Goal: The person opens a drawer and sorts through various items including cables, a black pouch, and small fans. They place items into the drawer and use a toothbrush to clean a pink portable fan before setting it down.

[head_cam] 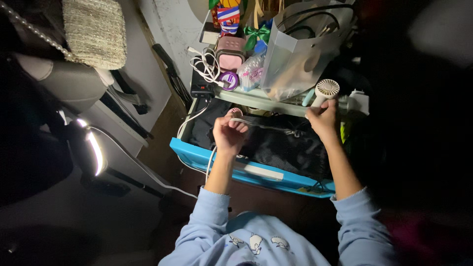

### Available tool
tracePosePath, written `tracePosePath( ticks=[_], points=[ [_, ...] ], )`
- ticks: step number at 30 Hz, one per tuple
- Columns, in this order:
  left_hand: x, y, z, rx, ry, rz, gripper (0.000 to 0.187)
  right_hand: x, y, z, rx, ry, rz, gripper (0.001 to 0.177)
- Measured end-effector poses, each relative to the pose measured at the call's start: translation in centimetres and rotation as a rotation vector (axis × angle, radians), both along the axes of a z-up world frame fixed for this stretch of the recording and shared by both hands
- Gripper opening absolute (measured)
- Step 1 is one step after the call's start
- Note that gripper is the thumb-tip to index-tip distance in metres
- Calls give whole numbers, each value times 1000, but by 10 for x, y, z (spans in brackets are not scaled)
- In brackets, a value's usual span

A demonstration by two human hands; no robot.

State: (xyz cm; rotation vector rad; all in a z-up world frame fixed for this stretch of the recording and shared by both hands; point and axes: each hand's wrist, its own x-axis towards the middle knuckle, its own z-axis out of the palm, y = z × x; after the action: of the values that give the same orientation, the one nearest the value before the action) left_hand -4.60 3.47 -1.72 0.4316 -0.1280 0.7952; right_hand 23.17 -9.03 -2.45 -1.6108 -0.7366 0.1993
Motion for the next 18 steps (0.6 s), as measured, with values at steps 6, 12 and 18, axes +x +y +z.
tracePosePath(
  ticks=[6, 12, 18],
  points=[
    [2, 16, -36, 52, 203, 142, 19, -5, -15, 2, 94, 379, 115, 27],
    [10, 7, -49, 966, 1020, 464, 24, -16, -34, -5, 224, 376, 211, 38],
    [16, -46, 26, 1580, 964, 1218, 29, -51, -42, 3, 165, 255, 347, 35]
  ],
)
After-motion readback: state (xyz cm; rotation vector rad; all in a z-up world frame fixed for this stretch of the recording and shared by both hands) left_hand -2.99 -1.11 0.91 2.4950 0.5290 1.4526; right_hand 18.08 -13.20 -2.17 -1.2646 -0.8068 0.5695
